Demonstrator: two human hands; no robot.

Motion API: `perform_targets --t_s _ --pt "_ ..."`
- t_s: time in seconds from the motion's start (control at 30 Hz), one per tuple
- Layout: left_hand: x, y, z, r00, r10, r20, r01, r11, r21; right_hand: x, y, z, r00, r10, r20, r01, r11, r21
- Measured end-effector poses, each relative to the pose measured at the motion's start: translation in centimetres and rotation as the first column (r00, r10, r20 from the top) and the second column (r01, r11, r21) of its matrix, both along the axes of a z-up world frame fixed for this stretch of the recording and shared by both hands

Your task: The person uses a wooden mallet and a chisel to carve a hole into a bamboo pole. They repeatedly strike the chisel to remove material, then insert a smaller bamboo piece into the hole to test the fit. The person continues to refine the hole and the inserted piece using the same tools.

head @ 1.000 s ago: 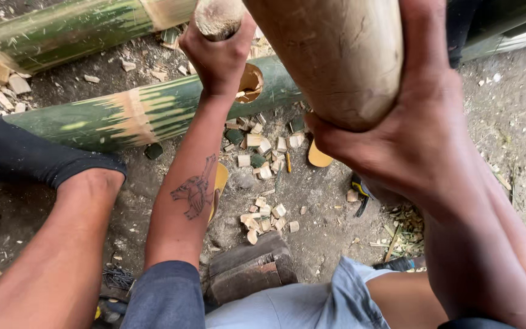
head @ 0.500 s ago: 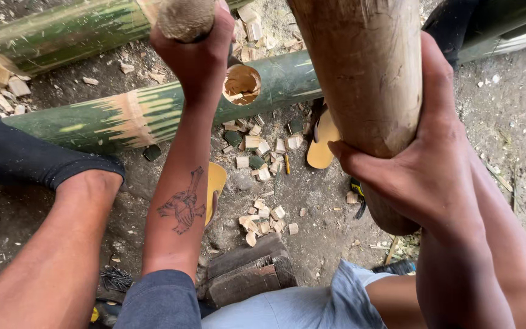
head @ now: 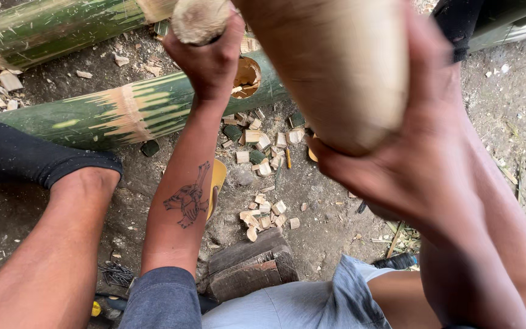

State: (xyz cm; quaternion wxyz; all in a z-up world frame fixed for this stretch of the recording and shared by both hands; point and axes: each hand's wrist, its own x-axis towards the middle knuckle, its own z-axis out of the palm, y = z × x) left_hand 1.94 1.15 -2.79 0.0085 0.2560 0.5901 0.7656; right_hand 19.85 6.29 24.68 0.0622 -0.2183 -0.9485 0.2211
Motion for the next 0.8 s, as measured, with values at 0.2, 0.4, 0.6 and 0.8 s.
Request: perform_targets --t_s 0.2,0.4,0.6,0.8 --pt "-0.7 1.9 0.2 0.991 0.003 -0.131 0.001 1.0 0.029 -2.6 0.0 1.1 0.998 -0.002 0.056 0.011 0.986 -0.168" --pt "-0.9 1.3 -2.4 0.994 -0.024 -0.107 0.011 0.993 -0.12 -0.6 0.6 -3.2 0.987 -0.055 0.148 0.074 0.989 -0.127" --pt "-1.7 0.4 -1.9 0.992 -0.091 -0.092 0.069 0.973 -0.22 2.0 0.6 -5.2 0.969 -0.185 0.166 0.221 0.946 -0.238" --pt "-2.1 0.0 1.9 0.965 -0.255 -0.06 0.26 0.961 0.096 7.9 -2.6 -4.1 0.962 -0.268 -0.061 0.232 0.911 -0.34"
